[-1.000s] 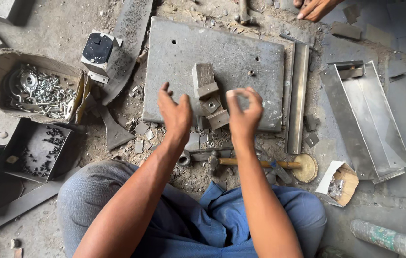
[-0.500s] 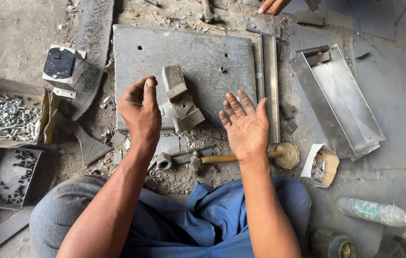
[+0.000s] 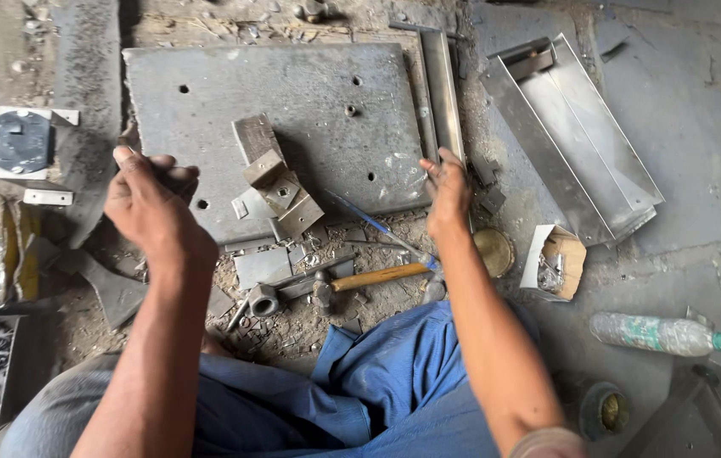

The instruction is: The person sits on the floor and uses a hammer to strike a small metal piece placed on a wooden block. They repeatedly pick up the piece, inspect it, and strike it again to shape or flatten it.

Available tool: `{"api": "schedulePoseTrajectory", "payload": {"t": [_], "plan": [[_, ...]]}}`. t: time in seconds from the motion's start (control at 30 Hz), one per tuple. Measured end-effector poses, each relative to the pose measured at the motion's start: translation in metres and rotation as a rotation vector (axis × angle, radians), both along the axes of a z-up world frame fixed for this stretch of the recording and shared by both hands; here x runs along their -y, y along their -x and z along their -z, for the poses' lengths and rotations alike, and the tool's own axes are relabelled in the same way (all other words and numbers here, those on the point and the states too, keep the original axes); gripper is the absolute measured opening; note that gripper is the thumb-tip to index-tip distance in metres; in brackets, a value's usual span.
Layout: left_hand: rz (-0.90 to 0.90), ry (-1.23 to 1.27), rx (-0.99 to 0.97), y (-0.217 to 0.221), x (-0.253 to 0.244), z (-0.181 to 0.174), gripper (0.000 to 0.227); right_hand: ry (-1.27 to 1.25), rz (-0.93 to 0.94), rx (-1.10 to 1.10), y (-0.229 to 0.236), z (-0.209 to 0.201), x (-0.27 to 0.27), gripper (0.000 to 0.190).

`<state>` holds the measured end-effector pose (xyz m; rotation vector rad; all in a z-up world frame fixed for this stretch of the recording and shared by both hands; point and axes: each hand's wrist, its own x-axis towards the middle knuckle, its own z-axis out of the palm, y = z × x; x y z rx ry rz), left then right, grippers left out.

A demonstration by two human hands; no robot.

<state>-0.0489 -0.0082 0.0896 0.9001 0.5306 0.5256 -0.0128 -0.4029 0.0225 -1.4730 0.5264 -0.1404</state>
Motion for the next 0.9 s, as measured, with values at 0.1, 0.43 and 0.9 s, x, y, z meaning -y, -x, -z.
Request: {"api": "schedulePoseTrajectory", "payload": {"t": [0.1,0.43,0.9], "plan": [[0.041,-0.044,-0.026,0.002,0.002,-0.004,0.022,0.251,-0.102,-0.03,-0.017,0.012,0.013,0.071],[0.119,-0.111,0.184,0.0,0.009,-0.035,0.012,0.906,-0.368,-0.072,-0.033,0.069,0.003,0.08],[0.203,-0.223,0.326,0.004,0.021,-0.035,0.028,1.096,-0.439,0.224,0.003,-0.014,-0.053,0.062]]}}
